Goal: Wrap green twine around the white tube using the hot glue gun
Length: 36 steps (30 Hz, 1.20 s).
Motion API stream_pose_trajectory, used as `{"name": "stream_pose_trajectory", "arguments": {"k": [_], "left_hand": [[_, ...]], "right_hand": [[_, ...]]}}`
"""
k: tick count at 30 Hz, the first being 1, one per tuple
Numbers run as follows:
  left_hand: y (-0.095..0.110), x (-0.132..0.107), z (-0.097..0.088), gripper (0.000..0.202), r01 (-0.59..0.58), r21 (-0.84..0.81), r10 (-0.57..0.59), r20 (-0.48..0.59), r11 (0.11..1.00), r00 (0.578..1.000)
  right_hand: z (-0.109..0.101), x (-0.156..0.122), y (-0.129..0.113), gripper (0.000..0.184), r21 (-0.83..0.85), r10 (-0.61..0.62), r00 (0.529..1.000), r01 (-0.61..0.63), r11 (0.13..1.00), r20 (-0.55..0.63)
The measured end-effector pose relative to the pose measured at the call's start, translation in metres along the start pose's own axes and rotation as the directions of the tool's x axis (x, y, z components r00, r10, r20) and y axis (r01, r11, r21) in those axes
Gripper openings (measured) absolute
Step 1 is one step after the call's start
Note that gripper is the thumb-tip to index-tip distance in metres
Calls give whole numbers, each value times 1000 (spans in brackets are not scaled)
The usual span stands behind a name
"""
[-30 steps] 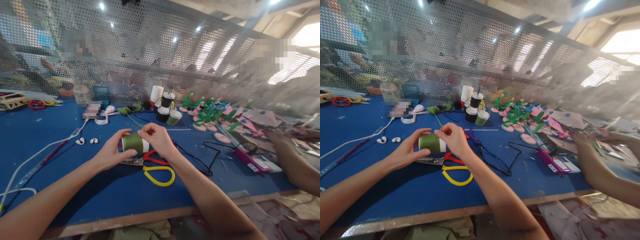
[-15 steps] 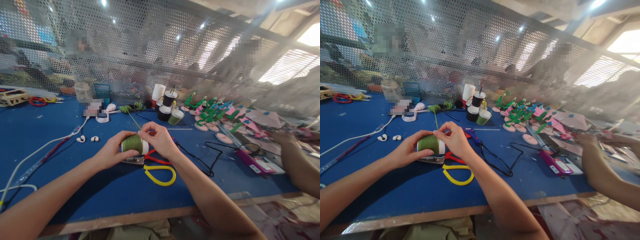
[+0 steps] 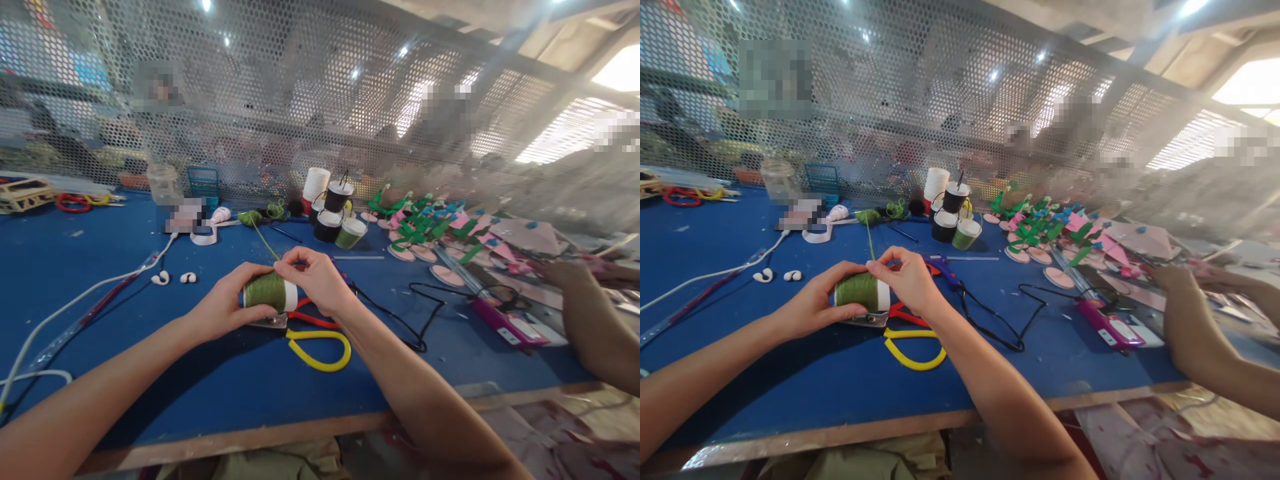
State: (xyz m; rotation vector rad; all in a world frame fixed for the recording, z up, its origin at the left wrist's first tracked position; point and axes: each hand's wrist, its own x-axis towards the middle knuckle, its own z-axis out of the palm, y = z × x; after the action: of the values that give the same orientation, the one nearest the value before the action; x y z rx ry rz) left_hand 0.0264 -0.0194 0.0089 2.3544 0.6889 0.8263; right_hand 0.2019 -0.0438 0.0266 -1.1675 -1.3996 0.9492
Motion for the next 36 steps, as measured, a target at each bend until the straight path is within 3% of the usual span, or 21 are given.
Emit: {"name": "stream_pose_trajectory", "arguments": {"k": [24,30,36], "left_hand": [[-4,-1,3,50,-105,93,106,-4,990,994],[-4,-1,5,48,-213,182,225,-47,960,973],[-6,-3,5,40,-255,264,260,17,930,965]], "right_hand": [[3,3,7,34,140,77,997,-73,987,-23],[1,4,13,32,115,101,994,-96,989,-32],[1,4,12,31,106,133,990,-127,986,-48]]}}
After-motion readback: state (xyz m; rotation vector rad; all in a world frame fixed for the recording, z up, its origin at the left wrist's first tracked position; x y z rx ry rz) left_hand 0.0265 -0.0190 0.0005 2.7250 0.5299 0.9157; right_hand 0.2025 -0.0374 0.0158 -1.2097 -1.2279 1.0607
